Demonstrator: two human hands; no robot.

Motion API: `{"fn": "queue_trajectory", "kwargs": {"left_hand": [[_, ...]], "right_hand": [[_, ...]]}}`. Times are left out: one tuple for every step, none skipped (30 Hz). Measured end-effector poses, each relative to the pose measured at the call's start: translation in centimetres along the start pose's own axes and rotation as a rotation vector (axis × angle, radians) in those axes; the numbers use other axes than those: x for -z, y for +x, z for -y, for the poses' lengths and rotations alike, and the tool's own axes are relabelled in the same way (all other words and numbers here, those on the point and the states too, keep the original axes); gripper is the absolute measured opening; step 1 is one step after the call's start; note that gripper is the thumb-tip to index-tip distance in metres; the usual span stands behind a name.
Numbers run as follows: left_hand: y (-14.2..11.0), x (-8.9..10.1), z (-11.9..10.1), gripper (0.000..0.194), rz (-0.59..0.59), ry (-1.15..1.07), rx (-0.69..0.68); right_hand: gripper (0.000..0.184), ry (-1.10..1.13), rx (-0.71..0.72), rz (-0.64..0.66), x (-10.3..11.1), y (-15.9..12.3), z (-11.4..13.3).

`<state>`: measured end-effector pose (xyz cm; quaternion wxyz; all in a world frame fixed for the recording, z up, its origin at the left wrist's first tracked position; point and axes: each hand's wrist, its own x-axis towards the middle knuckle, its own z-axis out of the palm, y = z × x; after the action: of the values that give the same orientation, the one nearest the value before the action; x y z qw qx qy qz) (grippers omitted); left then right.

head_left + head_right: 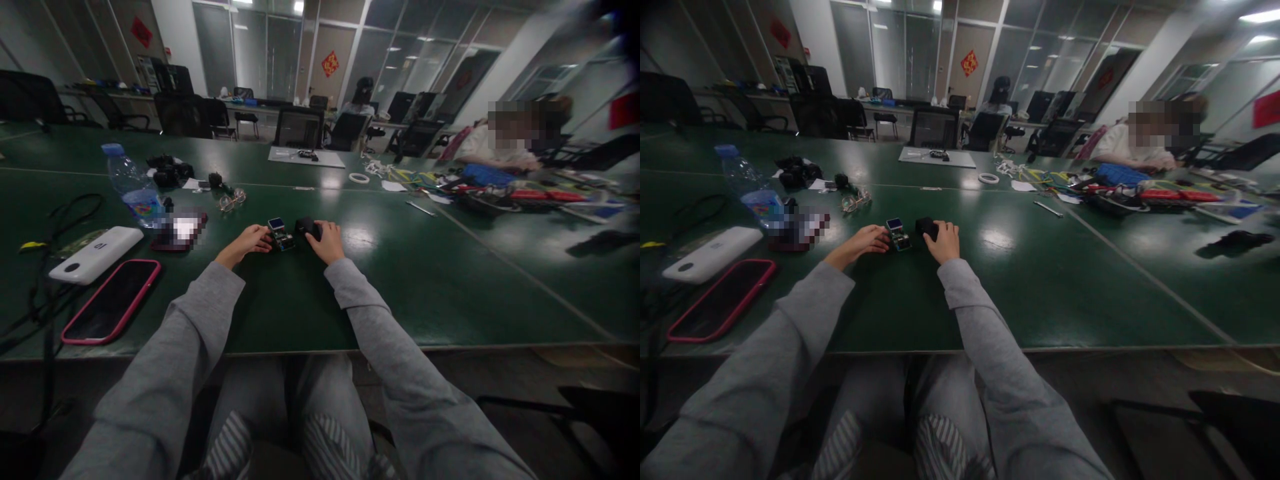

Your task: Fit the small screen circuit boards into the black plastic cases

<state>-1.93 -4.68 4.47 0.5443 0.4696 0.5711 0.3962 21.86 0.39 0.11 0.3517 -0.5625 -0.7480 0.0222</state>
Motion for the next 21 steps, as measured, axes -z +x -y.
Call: {"fn": "queue_trajectory", "kwargs": {"left_hand": [[0.1,0.0,0.0,0.013,-0.001,0.001,0.0],[0.2,0.0,0.1,0.013,-0.001,0.002,0.001],[0.2,0.1,0.1,0.014,-0.004,0.001,0.002],[0.3,0.1,0.1,0.014,-0.009,0.0,0.0],[0.3,0.1,0.1,0.014,-0.013,-0.003,-0.004],[0.3,0.1,0.1,0.014,-0.019,-0.005,-0.008],[0.3,0.2,0.2,0.014,-0.03,-0.008,-0.013],[0.3,0.2,0.2,0.014,-0.045,-0.012,-0.021],[0.3,0.3,0.2,0.013,-0.062,-0.015,-0.028],[0.4,0.4,0.2,0.013,-0.079,-0.018,-0.031],[0.4,0.5,0.3,0.013,-0.095,-0.019,-0.03],[0.5,0.5,0.3,0.013,-0.105,-0.019,-0.028],[0.6,0.6,0.4,0.013,-0.11,-0.018,-0.024],[0.8,0.7,0.5,0.013,-0.109,-0.016,-0.02],[0.9,0.8,0.6,0.013,-0.105,-0.014,-0.018],[1.0,0.9,0.7,0.013,-0.101,-0.012,-0.018],[1.1,0.9,0.8,0.013,-0.097,-0.01,-0.019],[1.2,1.0,0.8,0.013,-0.096,-0.008,-0.021],[1.3,1.0,0.9,0.013,-0.096,-0.006,-0.021],[1.3,1.0,0.9,0.013,-0.096,-0.007,-0.021],[1.3,1.0,0.9,0.013,-0.098,-0.008,-0.02]], "right_hand": [[0.048,-0.009,0.001,-0.019,0.3,-0.1,0.4],[0.05,-0.016,0.011,-0.046,0.6,-0.3,0.9],[0.049,-0.016,0.032,-0.078,1.0,-0.5,1.6],[0.047,-0.005,0.063,-0.108,1.2,-0.8,2.5],[0.043,0.015,0.103,-0.13,1.4,-1.1,3.4],[0.04,0.039,0.149,-0.135,1.4,-1.5,4.5],[0.04,0.059,0.195,-0.122,1.3,-1.8,5.6],[0.041,0.069,0.235,-0.094,1.0,-2.2,6.7],[0.043,0.066,0.262,-0.059,0.5,-2.5,7.7],[0.045,0.052,0.274,-0.02,-0.1,-2.8,8.6],[0.048,0.033,0.268,0.014,-0.7,-3.0,9.3],[0.05,0.017,0.249,0.041,-1.4,-3.1,9.8],[0.051,0.008,0.222,0.061,-1.9,-3.2,10.1],[0.05,0.011,0.19,0.074,-2.4,-3.2,10.2],[0.05,0.023,0.157,0.085,-2.7,-3.1,10.2],[0.051,0.042,0.128,0.095,-2.9,-3.1,10.0],[0.051,0.061,0.105,0.106,-2.9,-3.0,9.8],[0.052,0.075,0.089,0.119,-2.9,-2.9,9.5],[0.053,0.081,0.081,0.133,-2.9,-2.8,9.3],[0.054,0.08,0.082,0.146,-2.8,-2.8,9.1],[0.054,0.073,0.087,0.155,-2.8,-2.7,8.9]]}}
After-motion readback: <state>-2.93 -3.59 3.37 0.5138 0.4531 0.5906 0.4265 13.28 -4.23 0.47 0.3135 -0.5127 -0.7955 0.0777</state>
